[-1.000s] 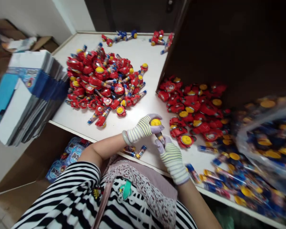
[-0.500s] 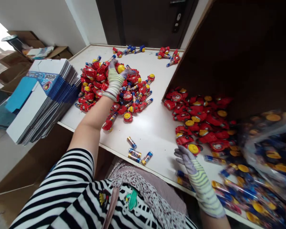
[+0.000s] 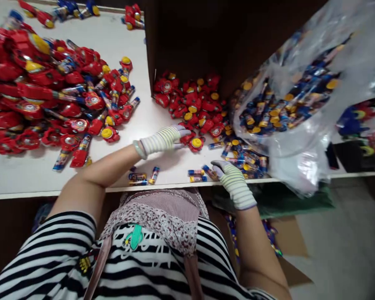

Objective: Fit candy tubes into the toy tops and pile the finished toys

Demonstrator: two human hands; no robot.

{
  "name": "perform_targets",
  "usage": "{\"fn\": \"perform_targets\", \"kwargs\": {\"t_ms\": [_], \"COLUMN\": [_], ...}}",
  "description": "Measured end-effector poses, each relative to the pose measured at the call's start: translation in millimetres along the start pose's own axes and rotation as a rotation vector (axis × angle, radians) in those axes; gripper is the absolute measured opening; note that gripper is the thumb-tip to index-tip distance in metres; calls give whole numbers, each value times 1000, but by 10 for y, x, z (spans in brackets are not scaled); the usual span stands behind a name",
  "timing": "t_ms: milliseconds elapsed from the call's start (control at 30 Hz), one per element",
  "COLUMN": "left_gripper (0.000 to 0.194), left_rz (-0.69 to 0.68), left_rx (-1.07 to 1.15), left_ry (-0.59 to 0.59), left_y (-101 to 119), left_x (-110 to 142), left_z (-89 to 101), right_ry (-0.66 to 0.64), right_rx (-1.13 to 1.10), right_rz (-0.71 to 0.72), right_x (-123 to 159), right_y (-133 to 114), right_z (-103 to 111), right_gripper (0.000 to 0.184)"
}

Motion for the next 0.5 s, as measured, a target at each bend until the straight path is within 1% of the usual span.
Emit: {"fn": "perform_targets", "kwargs": {"t_ms": [33, 67, 100, 133, 200, 267, 333, 433, 500], "left_gripper": [63, 66, 68, 67, 59, 48, 44, 48, 49], "left_rz": [23, 78, 144, 195, 221, 188, 194, 341, 384], "left_rx": [-22, -78, -146, -206, -267, -249, -156, 103, 287], "left_ry": [-16, 1, 19, 21, -10, -36, -16, 95, 141], "left_y": [13, -21, -78, -136, -216, -255, -292, -334, -244], "left_x": [-47, -93, -122, -130, -91, 5, 131, 336, 460], "left_z": [-270, -450, -566, -640, -702, -665, -531, -214, -38], "right_ry": [-42, -77, -103, -118, -146, -177, -187, -157, -70], "right_rx": [58, 121, 186, 248, 341, 389, 405, 372, 207], "right_rz": [25, 43, 49, 42, 16, 11, 23, 7, 31], "right_x": [19, 41, 62, 79, 97, 87, 42, -66, -148], "right_y": [-55, -102, -135, -151, -157, -163, -178, -184, -267], "right_z": [-22, -43, -58, -69, -103, -169, -240, -300, -278], "right_gripper": [31, 30, 29, 29, 31, 32, 34, 37, 36]}}
Point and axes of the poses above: each hand's wrist, its own x-axis away from the middle knuckle, its own z-axis out of the back of the hand, y = z × x, the point moved 8 cm from there along -x, towards the middle knuckle, and after that the axes turned 11 degrees about y, right-handed, at the moved point
